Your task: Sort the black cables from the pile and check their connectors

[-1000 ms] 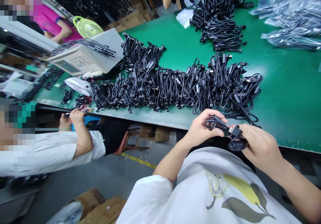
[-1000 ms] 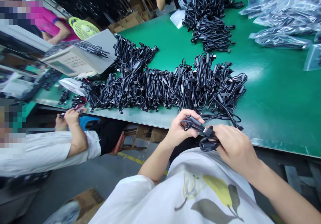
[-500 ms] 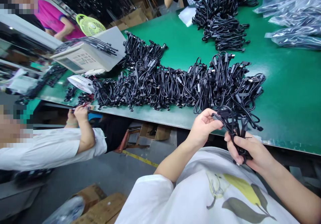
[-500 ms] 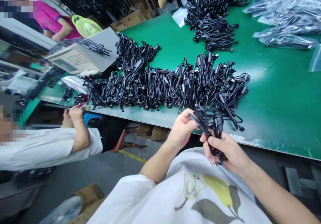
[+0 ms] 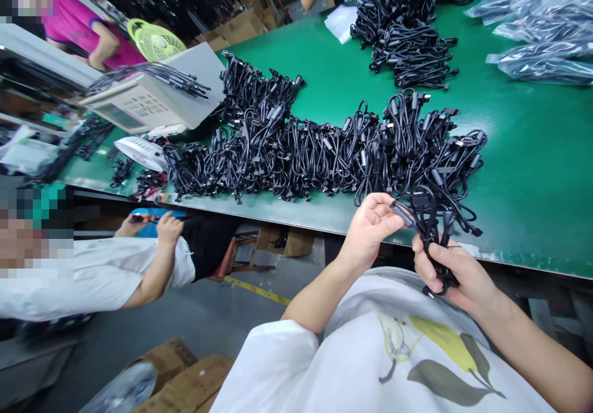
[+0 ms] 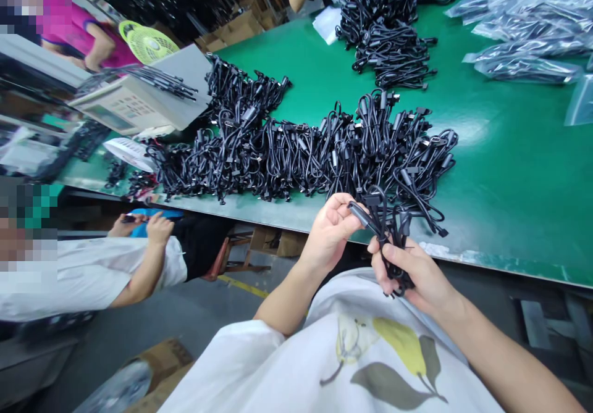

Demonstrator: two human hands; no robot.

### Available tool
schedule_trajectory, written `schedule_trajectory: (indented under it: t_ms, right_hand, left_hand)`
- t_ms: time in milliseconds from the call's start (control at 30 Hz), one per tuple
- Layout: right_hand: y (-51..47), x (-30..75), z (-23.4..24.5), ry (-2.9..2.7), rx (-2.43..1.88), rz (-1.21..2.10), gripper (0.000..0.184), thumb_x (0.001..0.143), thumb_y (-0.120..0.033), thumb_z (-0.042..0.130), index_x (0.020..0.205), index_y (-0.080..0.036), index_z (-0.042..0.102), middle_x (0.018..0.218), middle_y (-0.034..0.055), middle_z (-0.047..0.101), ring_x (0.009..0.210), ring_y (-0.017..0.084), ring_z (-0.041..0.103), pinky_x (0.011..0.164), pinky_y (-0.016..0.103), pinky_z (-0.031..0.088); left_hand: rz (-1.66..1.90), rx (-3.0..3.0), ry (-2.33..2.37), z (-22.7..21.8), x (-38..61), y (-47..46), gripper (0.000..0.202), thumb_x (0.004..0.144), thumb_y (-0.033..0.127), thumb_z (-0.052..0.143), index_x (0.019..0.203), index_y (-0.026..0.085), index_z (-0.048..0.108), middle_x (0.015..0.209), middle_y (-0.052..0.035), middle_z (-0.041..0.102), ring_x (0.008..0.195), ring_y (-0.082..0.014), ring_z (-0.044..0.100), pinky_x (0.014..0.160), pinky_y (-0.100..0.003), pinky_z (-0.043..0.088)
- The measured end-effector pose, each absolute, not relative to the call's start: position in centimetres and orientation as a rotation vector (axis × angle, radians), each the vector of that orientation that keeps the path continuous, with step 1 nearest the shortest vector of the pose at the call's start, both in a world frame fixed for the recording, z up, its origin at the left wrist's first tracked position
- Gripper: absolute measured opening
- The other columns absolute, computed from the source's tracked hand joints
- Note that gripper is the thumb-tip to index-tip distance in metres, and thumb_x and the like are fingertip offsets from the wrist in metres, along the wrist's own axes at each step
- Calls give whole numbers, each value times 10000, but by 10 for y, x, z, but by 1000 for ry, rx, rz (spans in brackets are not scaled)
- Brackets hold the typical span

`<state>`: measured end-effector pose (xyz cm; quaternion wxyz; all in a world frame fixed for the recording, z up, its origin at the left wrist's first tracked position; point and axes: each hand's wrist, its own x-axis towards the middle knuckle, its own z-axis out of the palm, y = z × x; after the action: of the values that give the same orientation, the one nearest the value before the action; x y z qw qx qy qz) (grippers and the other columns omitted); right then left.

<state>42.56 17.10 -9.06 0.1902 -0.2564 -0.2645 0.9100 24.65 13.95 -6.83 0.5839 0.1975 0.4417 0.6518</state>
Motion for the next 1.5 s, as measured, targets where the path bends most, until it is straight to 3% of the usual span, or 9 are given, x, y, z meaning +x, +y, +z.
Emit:
schedule_trajectory:
  t_ms: [400,567,767,867,933,1067,1233,1300,1500]
  right_hand:
    - [172,427,-92,-736,-685,2584,236,907,-441,775,963,-215,741,583,-2,647,464,83,545,446,173,331]
    - [182,428,-89,-774,-597,2651,378,899,-563,747,1006,-201,764,724,55,729,643,150,672,601,227,518]
    - [193,421,-82,-863,-743,2581,376,819,-496,853,1008,-197,728,827,28,705,724,147,669,716,258,553]
    - [193,420,-84,-1079,-749,2450,387,849,-527,819,980,-198,662,779,-5,640,675,129,585,655,249,492]
    - [192,421,-86,-1302,-809,2276,378,907,-561,743,918,-203,623,729,-19,596,651,130,538,638,261,452]
    - [189,421,-86,-1753,-1047,1812,341,965,-558,649,892,-227,612,699,-6,612,648,177,554,661,316,434]
    - [187,421,-83,-1974,-1183,1425,355,821,-543,799,957,-268,621,712,2,664,635,231,586,615,341,416]
    - [188,421,-85,-2020,-1150,1375,312,852,-510,773,977,-263,628,769,26,701,678,250,625,633,349,432]
    - [195,414,-97,-2224,-895,1331,24,907,-256,611,907,-240,628,942,83,723,842,285,672,722,368,447]
  left_hand:
    - [1525,490,986,-68,247,139,392,753,278,900,988,189,599,903,1,725,815,-103,662,811,-242,530]
    - [1445,510,917,-69,244,141,377,767,291,893,1008,201,617,900,7,707,819,-106,649,818,-252,518]
    - [1398,605,1010,-76,242,146,338,799,342,868,1070,233,697,1028,-6,708,916,-122,644,949,-276,497]
    - [1375,672,1072,-77,242,145,281,884,427,773,1087,234,744,1079,-20,711,903,-130,634,923,-275,503]
    - [1383,749,1067,-77,242,143,381,948,532,659,1168,234,748,1118,-44,712,936,-151,633,926,-285,510]
    - [1454,942,1151,-75,243,139,614,847,623,747,1318,236,680,1238,-91,694,1139,-228,633,1045,-334,491]
    - [1449,925,1170,-69,245,138,391,896,495,741,1183,229,745,1188,-84,729,1162,-244,651,1076,-365,466]
    - [1444,912,1183,-67,247,137,329,904,471,729,1120,228,781,1177,-75,722,1160,-243,632,1079,-349,447]
    - [1488,668,1181,-73,267,138,318,971,498,618,1056,216,738,827,-9,553,812,-152,523,868,-280,466]
